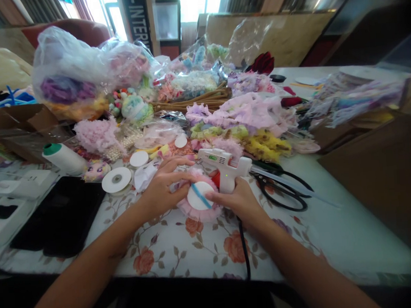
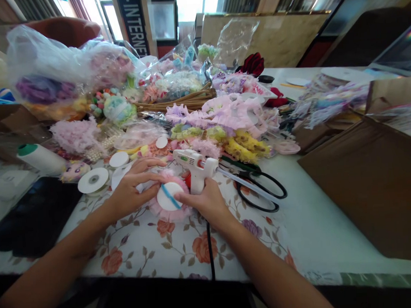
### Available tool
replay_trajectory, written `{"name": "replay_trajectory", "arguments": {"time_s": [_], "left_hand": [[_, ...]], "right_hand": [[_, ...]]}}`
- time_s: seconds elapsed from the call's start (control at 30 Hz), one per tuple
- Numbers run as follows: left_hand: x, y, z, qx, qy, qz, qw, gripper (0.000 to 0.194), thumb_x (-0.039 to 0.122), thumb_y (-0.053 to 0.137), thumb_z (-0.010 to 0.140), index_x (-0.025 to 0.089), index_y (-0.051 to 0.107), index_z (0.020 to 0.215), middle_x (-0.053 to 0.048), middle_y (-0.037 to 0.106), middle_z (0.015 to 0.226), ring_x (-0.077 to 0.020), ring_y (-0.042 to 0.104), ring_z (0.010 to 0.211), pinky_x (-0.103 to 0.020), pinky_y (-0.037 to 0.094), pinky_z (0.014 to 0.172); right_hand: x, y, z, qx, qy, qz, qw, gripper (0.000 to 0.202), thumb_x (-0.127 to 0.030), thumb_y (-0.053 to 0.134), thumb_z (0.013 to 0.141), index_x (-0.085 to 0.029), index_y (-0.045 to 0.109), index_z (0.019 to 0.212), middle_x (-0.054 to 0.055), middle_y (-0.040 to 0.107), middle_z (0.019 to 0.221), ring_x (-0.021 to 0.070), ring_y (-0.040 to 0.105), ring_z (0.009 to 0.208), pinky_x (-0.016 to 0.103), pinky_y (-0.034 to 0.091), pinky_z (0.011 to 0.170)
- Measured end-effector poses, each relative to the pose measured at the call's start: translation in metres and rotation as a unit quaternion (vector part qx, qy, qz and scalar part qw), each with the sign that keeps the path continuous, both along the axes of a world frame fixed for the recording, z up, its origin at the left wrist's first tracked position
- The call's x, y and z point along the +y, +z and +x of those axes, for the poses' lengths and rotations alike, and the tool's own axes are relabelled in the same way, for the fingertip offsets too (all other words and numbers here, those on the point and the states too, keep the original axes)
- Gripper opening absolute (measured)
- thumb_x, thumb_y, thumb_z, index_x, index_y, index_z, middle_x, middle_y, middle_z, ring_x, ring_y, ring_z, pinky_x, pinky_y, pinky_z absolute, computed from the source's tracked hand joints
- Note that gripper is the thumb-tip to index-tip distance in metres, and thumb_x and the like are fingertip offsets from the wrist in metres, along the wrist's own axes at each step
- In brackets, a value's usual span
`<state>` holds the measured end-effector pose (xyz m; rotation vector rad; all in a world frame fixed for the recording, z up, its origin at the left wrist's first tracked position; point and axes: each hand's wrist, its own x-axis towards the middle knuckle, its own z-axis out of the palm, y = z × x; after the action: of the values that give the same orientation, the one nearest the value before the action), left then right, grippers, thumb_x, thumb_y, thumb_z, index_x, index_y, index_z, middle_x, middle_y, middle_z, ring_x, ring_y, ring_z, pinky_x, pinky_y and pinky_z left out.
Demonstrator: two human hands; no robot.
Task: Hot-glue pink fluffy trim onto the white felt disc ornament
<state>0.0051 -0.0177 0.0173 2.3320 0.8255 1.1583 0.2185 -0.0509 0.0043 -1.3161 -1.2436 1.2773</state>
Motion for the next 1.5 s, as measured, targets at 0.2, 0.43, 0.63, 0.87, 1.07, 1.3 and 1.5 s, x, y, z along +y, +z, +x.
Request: {"name": "replay_trajectory", "arguments": {"time_s": [0.2, 0.43, 0.63, 0.87, 1.07, 1.3, 1.5], "left_hand": [[-0.004, 0.002, 0.001, -0.114, 0.009, -0.048, 0.992, 0.019, 0.013, 0.063, 0.086, 0.022, 0.071, 0.101, -0.009, 0.066, 0.116, -0.0210, 0.060, 0.114, -0.040, 0.045, 0.102], [-0.005, -0.003, 0.005, -0.072, 0.036, 0.023, 0.996, 0.019, 0.013, 0.062, 0.087, 0.023, 0.072, 0.100, -0.008, 0.067, 0.110, -0.0204, 0.061, 0.109, -0.041, 0.046, 0.099], [-0.005, -0.004, 0.005, -0.044, 0.046, 0.046, 0.997, 0.020, 0.015, 0.060, 0.089, 0.025, 0.071, 0.102, -0.008, 0.065, 0.118, -0.0217, 0.058, 0.116, -0.044, 0.042, 0.104], [-0.002, -0.006, 0.002, -0.031, 0.027, 0.026, 0.999, 0.018, 0.018, 0.058, 0.090, 0.024, 0.071, 0.101, -0.009, 0.064, 0.123, -0.0220, 0.057, 0.117, -0.043, 0.043, 0.103], [-0.002, -0.006, 0.003, -0.066, 0.010, -0.026, 0.997, 0.017, 0.021, 0.059, 0.090, 0.024, 0.072, 0.101, -0.010, 0.065, 0.121, -0.0228, 0.058, 0.117, -0.043, 0.044, 0.104], [-0.005, -0.007, 0.006, -0.213, 0.023, -0.218, 0.952, 0.032, 0.029, 0.069, 0.084, 0.021, 0.064, 0.114, -0.009, 0.066, 0.117, -0.0208, 0.061, 0.111, -0.034, 0.051, 0.094], [-0.002, -0.005, 0.003, -0.229, -0.023, -0.416, 0.880, 0.038, 0.034, 0.072, 0.080, 0.022, 0.065, 0.115, -0.007, 0.069, 0.110, -0.0183, 0.065, 0.096, -0.027, 0.052, 0.077]], "right_hand": [[-0.001, 0.007, -0.002, -0.001, -0.020, 0.009, 1.000, 0.051, -0.039, 0.088, 0.056, -0.017, 0.070, 0.098, 0.007, 0.075, 0.093, 0.0277, 0.070, 0.086, 0.038, 0.057, 0.074], [-0.002, 0.008, -0.003, 0.009, -0.026, 0.013, 1.000, 0.048, -0.039, 0.087, 0.058, -0.018, 0.068, 0.096, 0.004, 0.073, 0.085, 0.0235, 0.068, 0.077, 0.034, 0.055, 0.069], [-0.003, 0.005, -0.003, 0.016, -0.034, 0.019, 0.999, 0.048, -0.039, 0.088, 0.057, -0.020, 0.067, 0.095, 0.002, 0.072, 0.084, 0.0218, 0.067, 0.077, 0.034, 0.054, 0.072], [-0.004, 0.000, -0.001, 0.032, -0.037, 0.021, 0.999, 0.053, -0.039, 0.089, 0.056, -0.020, 0.067, 0.100, 0.004, 0.073, 0.088, 0.0245, 0.067, 0.082, 0.036, 0.054, 0.076], [-0.004, 0.005, -0.002, 0.008, -0.042, 0.028, 0.999, 0.048, -0.038, 0.088, 0.056, -0.021, 0.066, 0.094, 0.001, 0.070, 0.077, 0.0211, 0.065, 0.071, 0.034, 0.053, 0.067], [-0.002, 0.010, -0.001, 0.005, -0.040, 0.030, 0.999, 0.046, -0.042, 0.086, 0.058, -0.020, 0.066, 0.092, 0.003, 0.072, 0.084, 0.0246, 0.067, 0.079, 0.037, 0.055, 0.072], [-0.002, 0.007, -0.001, 0.017, -0.034, 0.019, 0.999, 0.047, -0.042, 0.087, 0.059, -0.021, 0.067, 0.096, 0.003, 0.073, 0.083, 0.0238, 0.068, 0.077, 0.034, 0.055, 0.068]]}}
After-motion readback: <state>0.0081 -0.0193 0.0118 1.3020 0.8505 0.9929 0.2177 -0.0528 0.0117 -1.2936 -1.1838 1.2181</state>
